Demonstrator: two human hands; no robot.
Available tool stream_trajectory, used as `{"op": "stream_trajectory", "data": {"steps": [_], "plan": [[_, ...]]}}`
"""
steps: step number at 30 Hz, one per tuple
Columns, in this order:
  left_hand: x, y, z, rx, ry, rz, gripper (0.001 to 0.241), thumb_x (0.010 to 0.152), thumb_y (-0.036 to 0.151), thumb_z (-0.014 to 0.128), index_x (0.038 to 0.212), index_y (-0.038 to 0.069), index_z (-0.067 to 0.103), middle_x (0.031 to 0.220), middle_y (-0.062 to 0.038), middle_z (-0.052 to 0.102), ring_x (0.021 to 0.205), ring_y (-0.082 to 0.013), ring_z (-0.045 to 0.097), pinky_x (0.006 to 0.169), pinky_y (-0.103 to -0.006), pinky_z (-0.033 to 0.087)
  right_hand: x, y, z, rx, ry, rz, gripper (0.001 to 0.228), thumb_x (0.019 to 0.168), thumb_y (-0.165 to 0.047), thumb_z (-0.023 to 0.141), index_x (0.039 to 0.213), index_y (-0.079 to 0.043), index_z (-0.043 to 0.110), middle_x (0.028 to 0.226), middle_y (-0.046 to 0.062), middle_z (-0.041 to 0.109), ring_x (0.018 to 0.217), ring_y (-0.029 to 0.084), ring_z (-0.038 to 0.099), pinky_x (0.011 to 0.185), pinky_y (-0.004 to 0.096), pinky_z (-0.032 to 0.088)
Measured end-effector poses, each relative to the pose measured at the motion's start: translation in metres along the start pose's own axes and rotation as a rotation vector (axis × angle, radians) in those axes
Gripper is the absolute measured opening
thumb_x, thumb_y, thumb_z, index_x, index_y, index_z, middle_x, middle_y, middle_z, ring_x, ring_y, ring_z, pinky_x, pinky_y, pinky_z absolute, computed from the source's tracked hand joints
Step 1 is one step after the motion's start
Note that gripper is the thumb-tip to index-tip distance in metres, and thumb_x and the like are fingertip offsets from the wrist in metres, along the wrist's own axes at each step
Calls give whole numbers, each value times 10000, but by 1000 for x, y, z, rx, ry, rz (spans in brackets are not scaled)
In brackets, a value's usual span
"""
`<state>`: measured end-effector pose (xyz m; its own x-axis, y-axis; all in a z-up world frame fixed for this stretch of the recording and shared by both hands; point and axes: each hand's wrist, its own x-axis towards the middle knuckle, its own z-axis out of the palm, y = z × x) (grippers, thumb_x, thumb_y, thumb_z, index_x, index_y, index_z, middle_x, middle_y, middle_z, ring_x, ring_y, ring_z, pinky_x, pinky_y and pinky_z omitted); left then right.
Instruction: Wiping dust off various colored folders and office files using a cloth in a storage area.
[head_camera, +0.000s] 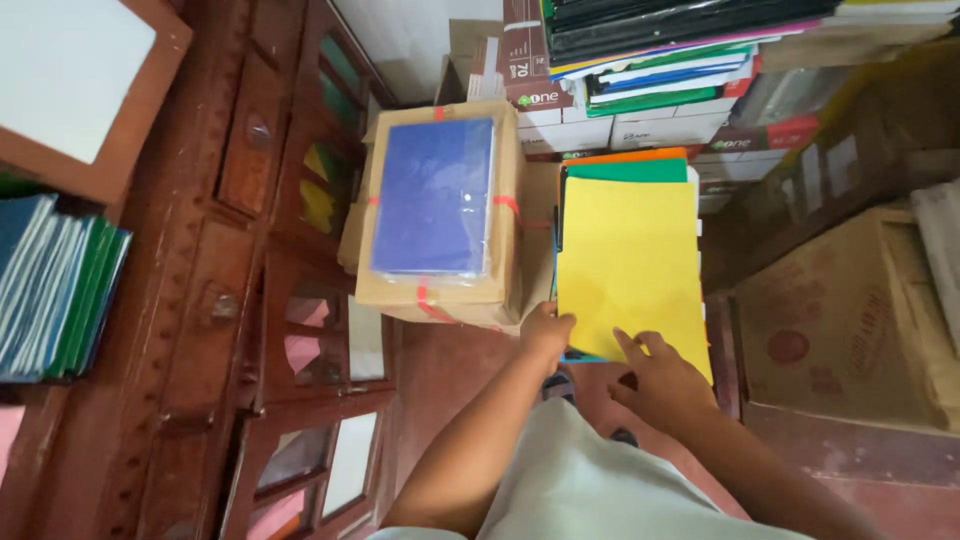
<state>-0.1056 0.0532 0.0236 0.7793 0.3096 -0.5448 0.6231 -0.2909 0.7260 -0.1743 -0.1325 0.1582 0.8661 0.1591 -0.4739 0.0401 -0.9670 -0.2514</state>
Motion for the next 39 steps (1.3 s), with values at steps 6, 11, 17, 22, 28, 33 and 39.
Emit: {"op": "stream_trajectory", "data": {"steps": [6, 11, 17, 22, 28, 33, 39], "plan": [[-112, 79, -26, -464, -257, -46, 399, 918, 252, 710, 1225, 0, 667, 692, -138, 608, 484, -172, 606, 427, -252, 557, -25, 32, 6, 12, 129, 25, 730, 951, -392, 585, 1623, -282, 324, 1396, 94, 532, 1243, 354, 626, 1010, 536, 570], [-152, 91, -30, -649, -508, -69, 492, 999, 587, 621, 1301, 201, 663, 1238, -55, 725, 831, -87, 666, 733, -173, 595, -40, 74, 1, 18, 771, -139, 288, 985, -295, 597, 1183, -148, 746, 1052, 97, 700, 952, 331, 729, 834, 410, 611], [-168, 42, -5, -499, -497, -301, 800, 1015, 700, 486, 1578, 152, 334, 1412, -110, 510, 885, -157, 492, 958, -388, 571, -101, 38, -42, 886, 736, -162, 226, 1049, -167, 631, 1215, -49, 730, 1186, 168, 717, 1167, 289, 652, 1011, 485, 512], [-170, 27, -10, -991, -497, -133, 433, 1023, 348, 542, 1418, 175, 498, 1317, -113, 581, 1057, -302, 614, 934, -449, 565, -130, 20, -40, 1148, 683, -137, 301, 1044, -91, 623, 1338, -37, 658, 1301, 116, 661, 1192, 220, 583, 1110, 471, 443], [-156, 22, -34, -962, -94, 178, 615, 1013, -26, 547, 1577, 160, 387, 1533, -165, 477, 1324, -354, 523, 1128, -532, 427, -110, 21, -34, 1445, 576, -7, 388, 1006, -80, 677, 1389, -93, 623, 1237, 85, 651, 1074, 166, 609, 970, 383, 520], [-151, 21, -64, -806, -19, 196, 655, 920, -79, 497, 1524, 174, 491, 1437, -43, 603, 1235, -164, 555, 1024, -270, 425, -94, 19, -37, 1611, 350, 88, 268, 1007, -176, 616, 1249, -63, 644, 1140, 46, 683, 947, 108, 622, 772, 216, 472], [-120, 29, -123, -790, 2, 287, 659, 912, -101, 488, 1523, 146, 491, 1516, -49, 563, 1327, -164, 528, 1062, -253, 388, -21, 13, -4, 1791, 253, 142, 308, 1015, -293, 631, 1260, -105, 621, 1120, 13, 671, 941, 93, 619, 808, 234, 489]]}}
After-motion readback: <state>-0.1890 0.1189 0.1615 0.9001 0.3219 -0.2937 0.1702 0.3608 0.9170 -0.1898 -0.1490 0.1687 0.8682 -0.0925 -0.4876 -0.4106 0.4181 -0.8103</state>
